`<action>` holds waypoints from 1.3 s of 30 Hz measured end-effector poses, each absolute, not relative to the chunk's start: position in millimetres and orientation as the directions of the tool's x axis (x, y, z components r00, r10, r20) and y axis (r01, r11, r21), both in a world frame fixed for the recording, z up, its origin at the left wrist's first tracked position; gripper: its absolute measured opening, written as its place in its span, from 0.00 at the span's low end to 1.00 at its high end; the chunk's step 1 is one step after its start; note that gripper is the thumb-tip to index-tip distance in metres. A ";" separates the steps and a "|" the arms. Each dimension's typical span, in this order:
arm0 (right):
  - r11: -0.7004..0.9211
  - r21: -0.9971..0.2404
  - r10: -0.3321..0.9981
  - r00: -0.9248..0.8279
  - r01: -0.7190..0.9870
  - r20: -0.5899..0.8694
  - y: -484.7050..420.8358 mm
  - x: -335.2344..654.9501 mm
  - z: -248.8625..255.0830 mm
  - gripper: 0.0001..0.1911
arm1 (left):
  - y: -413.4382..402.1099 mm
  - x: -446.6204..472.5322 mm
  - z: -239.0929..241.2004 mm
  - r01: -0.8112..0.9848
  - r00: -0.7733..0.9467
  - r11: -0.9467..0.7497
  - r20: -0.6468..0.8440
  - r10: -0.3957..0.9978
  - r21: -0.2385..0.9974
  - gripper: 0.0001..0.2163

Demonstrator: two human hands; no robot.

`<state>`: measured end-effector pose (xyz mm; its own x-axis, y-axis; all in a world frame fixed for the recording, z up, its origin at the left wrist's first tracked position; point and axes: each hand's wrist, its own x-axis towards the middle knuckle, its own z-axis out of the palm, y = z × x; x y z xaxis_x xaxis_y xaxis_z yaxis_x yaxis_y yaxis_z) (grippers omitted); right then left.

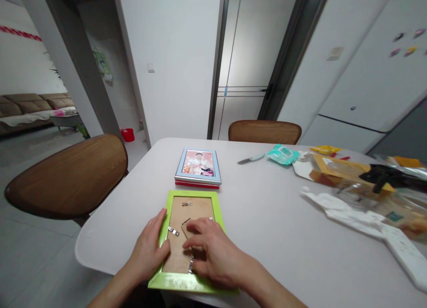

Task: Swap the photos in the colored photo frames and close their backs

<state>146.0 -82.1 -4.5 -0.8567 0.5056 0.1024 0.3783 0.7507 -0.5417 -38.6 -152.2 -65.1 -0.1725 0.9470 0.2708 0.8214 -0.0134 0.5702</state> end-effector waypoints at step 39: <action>0.580 -0.517 0.761 -0.646 0.630 0.066 -86.6 143.8 -14.2 0.16 | -149.0 -25.5 -45.0 0.853 -0.171 0.081 0.130 0.977 0.516 0.23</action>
<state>143.8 -86.6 -14.2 -0.6456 0.7608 0.0663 0.6299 0.5796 -0.5170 -25.5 -149.0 -45.0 -0.1714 0.9765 0.1304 0.8526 0.0807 0.5163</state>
